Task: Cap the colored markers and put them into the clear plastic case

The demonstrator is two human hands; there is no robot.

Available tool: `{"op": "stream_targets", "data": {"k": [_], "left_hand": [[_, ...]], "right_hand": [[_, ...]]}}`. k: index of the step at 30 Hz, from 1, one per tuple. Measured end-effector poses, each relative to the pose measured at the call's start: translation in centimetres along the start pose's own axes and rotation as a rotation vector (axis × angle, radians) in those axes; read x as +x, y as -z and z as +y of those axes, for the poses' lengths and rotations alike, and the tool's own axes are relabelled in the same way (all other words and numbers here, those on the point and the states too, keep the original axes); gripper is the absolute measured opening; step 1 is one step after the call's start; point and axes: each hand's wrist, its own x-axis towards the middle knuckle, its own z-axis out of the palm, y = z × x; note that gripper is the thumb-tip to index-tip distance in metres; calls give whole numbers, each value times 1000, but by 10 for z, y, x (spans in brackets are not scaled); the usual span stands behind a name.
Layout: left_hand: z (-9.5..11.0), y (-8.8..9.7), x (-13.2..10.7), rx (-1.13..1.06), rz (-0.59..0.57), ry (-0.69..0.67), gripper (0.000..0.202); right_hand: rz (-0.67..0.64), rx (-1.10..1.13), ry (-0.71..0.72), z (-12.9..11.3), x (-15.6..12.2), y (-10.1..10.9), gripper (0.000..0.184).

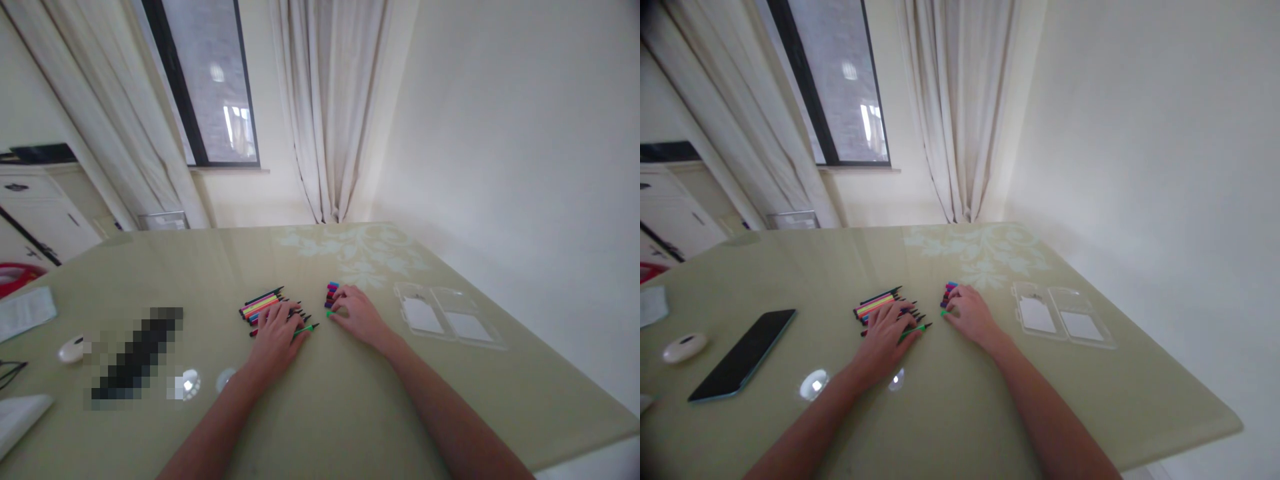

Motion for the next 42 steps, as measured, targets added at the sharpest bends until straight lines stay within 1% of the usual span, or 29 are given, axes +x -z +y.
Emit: {"op": "stream_targets", "data": {"k": [2,4,7,10,13,19,27,35,39,42], "left_hand": [[1,1,2,-53,33,26,18],[2,3,5,-139,95,76,22],[1,5,7,-316,187,147,27],[-1,6,8,-446,216,137,30],[-2,5,9,-485,211,114,29],[-3,4,8,-490,174,105,26],[2,7,7,-454,158,61,28],[5,9,5,-457,149,78,27],[5,9,6,-434,132,96,27],[8,11,6,-424,96,84,23]], "right_hand": [[15,54,16,0,0,3,5],[28,179,-8,-2,1,8,3],[36,385,-63,-8,0,15,14],[75,465,-56,-16,0,20,19],[100,499,-42,-21,0,22,22],[83,530,-27,-23,0,19,29],[80,491,57,-29,0,12,26],[70,534,103,-29,-1,9,26],[47,589,77,-29,0,3,26],[3,635,20,-24,2,4,26]]}}
